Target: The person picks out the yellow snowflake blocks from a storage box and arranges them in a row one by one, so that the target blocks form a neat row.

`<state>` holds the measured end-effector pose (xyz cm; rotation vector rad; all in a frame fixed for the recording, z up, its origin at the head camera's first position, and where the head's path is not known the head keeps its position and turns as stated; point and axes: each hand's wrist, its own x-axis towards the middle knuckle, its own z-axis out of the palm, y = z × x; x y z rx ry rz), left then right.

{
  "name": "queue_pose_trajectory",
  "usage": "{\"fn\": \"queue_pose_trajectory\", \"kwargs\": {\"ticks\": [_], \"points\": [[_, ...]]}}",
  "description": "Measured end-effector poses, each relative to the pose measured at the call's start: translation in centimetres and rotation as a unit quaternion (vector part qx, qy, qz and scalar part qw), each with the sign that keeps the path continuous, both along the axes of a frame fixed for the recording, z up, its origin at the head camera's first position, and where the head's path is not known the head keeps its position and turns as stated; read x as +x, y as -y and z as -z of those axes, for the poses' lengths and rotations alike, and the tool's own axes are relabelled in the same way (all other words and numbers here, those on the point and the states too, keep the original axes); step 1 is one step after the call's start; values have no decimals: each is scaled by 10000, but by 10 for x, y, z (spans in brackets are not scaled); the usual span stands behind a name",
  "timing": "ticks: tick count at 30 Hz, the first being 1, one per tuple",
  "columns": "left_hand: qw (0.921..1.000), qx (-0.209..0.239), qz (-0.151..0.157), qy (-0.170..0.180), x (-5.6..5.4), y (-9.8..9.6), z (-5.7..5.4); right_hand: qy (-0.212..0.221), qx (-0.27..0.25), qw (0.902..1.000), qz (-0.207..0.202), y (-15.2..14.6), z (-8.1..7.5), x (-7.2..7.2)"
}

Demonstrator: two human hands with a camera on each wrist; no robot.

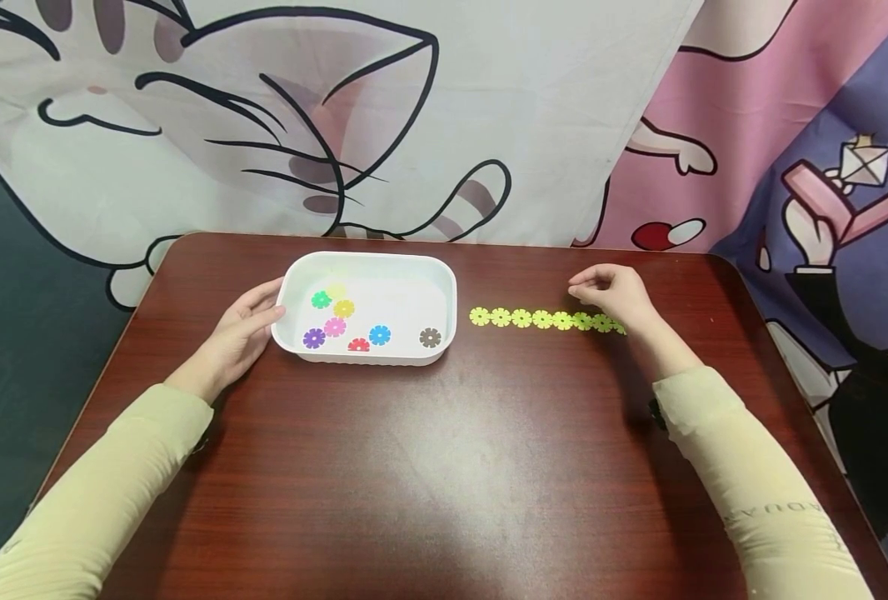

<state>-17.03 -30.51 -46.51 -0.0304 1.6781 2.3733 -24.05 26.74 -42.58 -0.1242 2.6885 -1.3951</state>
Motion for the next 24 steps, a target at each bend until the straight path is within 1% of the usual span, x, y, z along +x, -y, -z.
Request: {"fn": "queue_pose_trajectory", "kwargs": {"ticks": [4,12,18,24], "points": [[10000,58,25,-45,0,0,0,7,-128,9999,-71,17,-3,-1],[9999,104,3,24,1,0,-1,-90,-159,9997,-189,49,-5,-7],[10000,90,-11,21,1,-1,-1,-184,-184,9988,-415,73,-5,-8],[9999,118,-30,1,1,-2,-2,-156,-271,9976,-618,95,-6,-7]]}}
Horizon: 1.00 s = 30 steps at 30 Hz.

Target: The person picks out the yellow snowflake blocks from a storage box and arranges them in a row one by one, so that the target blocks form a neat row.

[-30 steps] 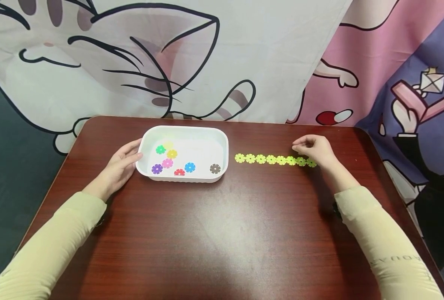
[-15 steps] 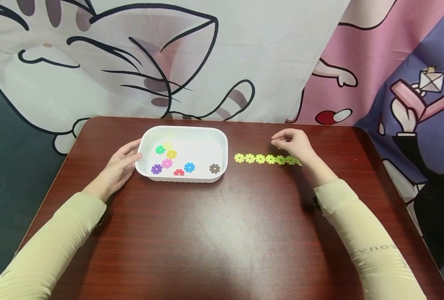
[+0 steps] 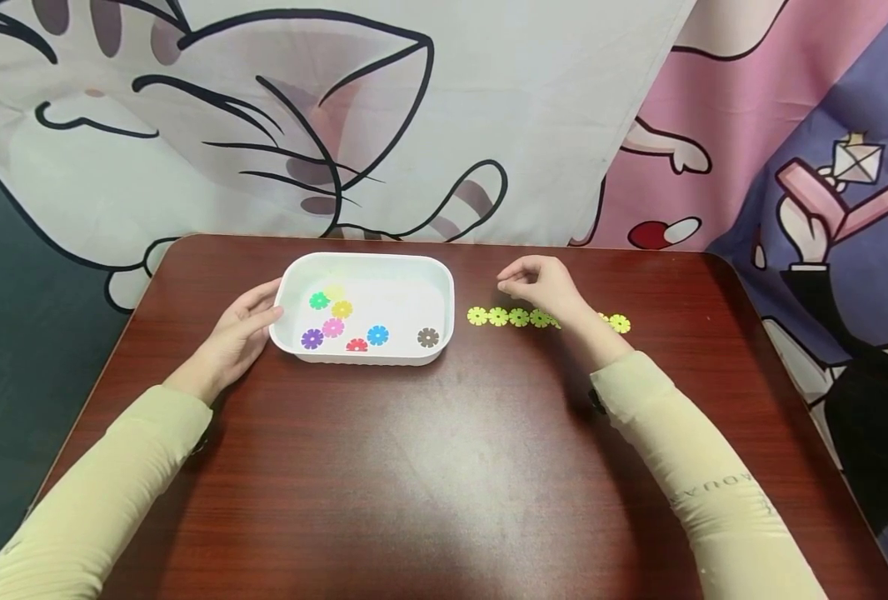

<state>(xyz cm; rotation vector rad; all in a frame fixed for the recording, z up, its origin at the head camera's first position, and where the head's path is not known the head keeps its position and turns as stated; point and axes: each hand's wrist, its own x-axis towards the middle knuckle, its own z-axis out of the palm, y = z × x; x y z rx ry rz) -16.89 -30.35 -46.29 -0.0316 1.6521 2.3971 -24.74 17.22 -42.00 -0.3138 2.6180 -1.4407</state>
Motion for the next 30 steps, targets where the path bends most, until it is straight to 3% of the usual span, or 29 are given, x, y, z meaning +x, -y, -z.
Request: {"fn": "queue_pose_trajectory", "kwargs": {"ticks": [21,30], "points": [[9998,167,15,-61,-1,0,1,-161,-404,9978,-509,73,-17,3],[9998,198,11,-58,-1,0,0,-227,-354,9962,-769,109,-23,-1]]}}
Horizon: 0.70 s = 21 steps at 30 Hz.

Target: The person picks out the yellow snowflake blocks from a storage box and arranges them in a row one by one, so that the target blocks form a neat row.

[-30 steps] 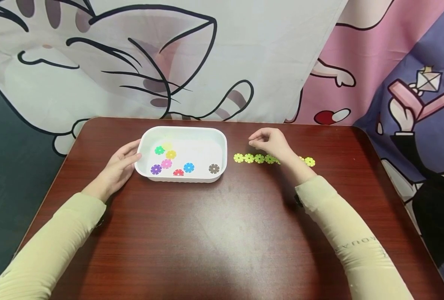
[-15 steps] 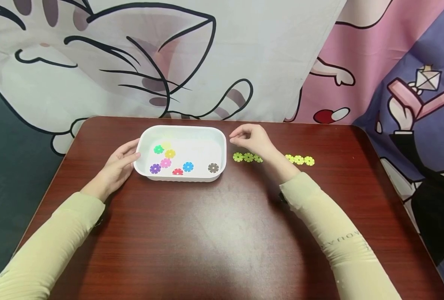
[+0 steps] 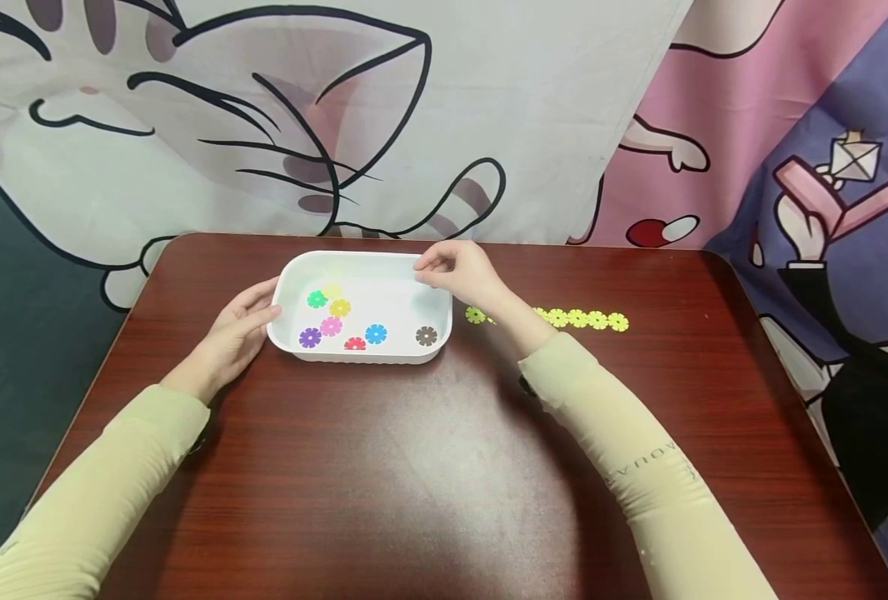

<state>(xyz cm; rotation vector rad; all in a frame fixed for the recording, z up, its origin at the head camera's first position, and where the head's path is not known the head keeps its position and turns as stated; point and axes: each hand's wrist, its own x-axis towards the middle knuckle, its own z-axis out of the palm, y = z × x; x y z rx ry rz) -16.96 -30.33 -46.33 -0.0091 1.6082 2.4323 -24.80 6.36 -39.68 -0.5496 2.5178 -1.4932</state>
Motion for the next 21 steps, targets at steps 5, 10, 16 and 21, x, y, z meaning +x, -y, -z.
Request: {"fn": "queue_pose_trajectory", "kwargs": {"ticks": [5,10,16,21], "points": [[10000,36,11,3,0,1,2,-20,94,9999,-98,20,2,-4],[10000,25,-4,18,0,1,2,23,160,9997,-170,41,5,-5],[10000,-20,-17,31,0,1,2,122,303,9987,-383,66,13,-4],[9999,-101,-22,28,0,1,1,152,365,9983,-432,85,21,-3]]}}
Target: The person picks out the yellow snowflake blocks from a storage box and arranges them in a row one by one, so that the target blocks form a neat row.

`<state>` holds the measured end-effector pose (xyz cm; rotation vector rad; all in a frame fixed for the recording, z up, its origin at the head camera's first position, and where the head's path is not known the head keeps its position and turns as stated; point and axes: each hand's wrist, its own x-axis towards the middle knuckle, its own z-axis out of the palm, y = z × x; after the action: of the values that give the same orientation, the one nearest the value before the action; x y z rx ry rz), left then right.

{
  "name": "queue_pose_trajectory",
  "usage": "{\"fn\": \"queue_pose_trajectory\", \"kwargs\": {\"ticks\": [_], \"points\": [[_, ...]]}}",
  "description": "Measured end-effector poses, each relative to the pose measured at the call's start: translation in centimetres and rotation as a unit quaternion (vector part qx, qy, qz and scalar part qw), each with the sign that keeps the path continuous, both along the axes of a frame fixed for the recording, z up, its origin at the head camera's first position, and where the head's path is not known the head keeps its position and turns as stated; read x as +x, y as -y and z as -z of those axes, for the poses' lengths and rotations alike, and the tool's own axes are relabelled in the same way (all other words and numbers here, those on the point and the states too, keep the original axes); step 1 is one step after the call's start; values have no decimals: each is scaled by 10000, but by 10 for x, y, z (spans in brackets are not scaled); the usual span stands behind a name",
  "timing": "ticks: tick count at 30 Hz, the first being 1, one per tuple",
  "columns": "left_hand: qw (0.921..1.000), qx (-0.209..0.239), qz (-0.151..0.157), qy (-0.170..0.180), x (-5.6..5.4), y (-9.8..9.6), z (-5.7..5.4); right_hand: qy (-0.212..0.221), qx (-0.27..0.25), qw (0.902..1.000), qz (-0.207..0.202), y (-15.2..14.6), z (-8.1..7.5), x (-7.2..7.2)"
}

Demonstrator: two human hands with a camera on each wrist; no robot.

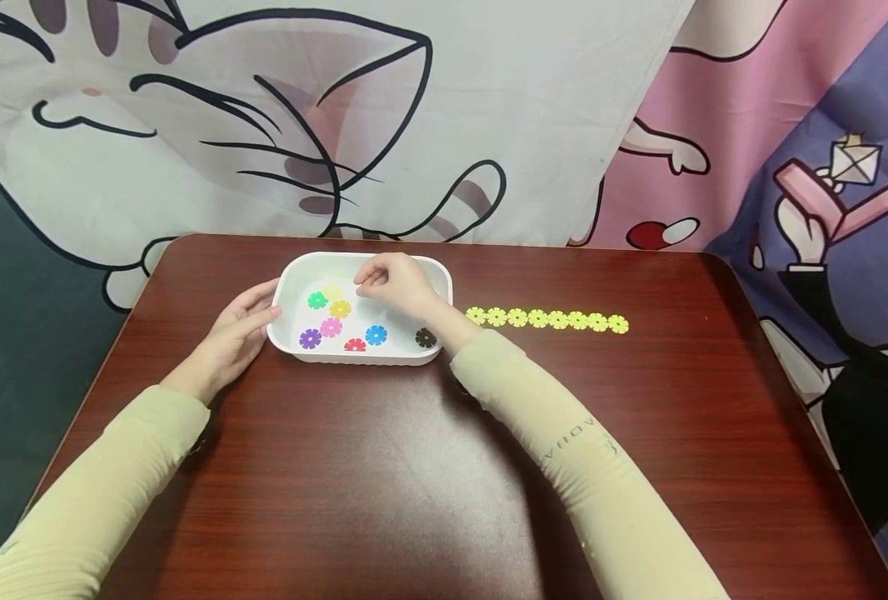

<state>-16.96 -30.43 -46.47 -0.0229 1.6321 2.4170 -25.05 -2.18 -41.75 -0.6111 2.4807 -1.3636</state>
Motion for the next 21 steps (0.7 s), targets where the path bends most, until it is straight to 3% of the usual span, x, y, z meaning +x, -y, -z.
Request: {"fn": "queue_pose_trajectory", "kwargs": {"ticks": [13,21], "points": [[10000,-92,-6,-26,0,2,0,-342,705,9965,-283,41,6,2],[9998,-209,7,16,0,2,-1,-452,738,9959,-266,48,13,2]]}}
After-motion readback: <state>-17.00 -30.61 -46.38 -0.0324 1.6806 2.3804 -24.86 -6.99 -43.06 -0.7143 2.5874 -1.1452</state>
